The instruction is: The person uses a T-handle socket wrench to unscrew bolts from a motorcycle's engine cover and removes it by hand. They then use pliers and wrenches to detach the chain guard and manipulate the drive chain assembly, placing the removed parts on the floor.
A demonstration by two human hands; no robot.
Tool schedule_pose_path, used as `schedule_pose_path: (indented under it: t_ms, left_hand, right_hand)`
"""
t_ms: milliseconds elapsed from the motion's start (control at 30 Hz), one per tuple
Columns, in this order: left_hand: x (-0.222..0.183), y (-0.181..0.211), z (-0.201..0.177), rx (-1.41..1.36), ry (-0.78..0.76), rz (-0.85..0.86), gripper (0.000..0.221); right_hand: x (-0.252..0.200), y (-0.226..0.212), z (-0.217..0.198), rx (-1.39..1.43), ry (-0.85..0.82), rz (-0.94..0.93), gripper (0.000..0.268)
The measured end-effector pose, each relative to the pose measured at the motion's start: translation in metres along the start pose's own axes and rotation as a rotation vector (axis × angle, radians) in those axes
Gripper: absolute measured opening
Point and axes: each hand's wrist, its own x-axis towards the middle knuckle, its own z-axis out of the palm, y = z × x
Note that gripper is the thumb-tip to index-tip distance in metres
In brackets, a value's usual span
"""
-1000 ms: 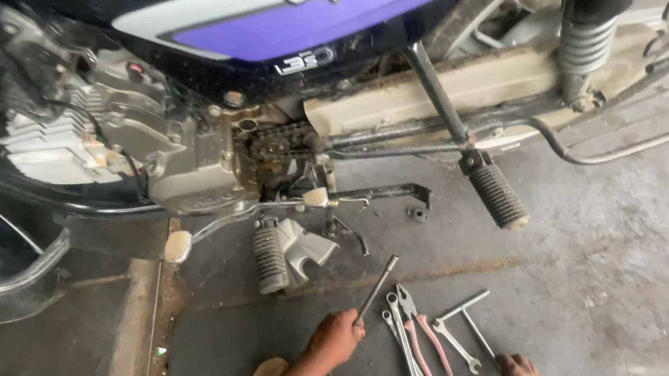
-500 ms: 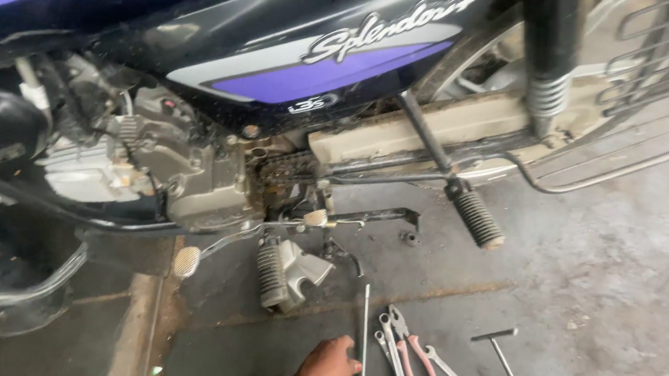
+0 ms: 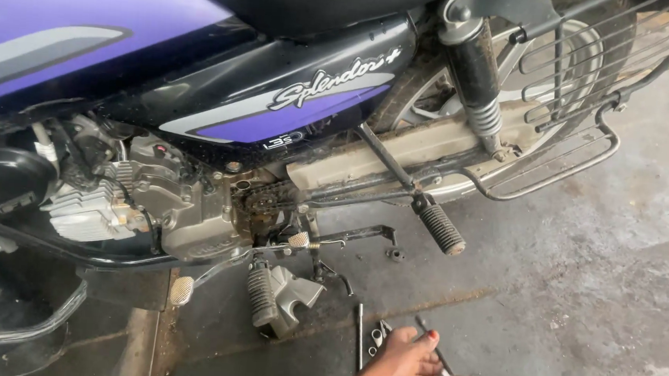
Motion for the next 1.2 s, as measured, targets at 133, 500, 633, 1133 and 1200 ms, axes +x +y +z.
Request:
schedule_pose_path:
  t_ms: [133, 500, 633, 1133, 1200]
  left_hand:
    - [-0.014, 0.024, 0.0, -0.421, 0.076, 0.028, 0.055]
    - [0.003, 0.087, -0.049, -0.396, 0.148, 0.39, 0.017]
    - [0.022, 0.089, -0.051, -0.355, 0.209, 0.462, 0.031]
    - [0.048, 0.091, -0.084, -0.278, 0.28, 0.546, 0.037]
    - [0.05, 0.087, -0.087, -0.279, 0.271, 0.555, 0.037]
  right_hand:
    - [0.074, -0.19, 0.031, -0.065, -0.138, -0.01, 0.022]
    - [0.166, -0.356, 0.107, 0.907, 0.43, 0.794, 0.033]
    - [0.194, -0.383, 0.12, 0.866, 0.412, 0.837, 0.038]
    - [0.22, -0.336, 0.146, 0.819, 0.377, 0.737, 0.025]
    - [0.218, -0.331, 0.146, 0.856, 0.364, 0.748, 0.025]
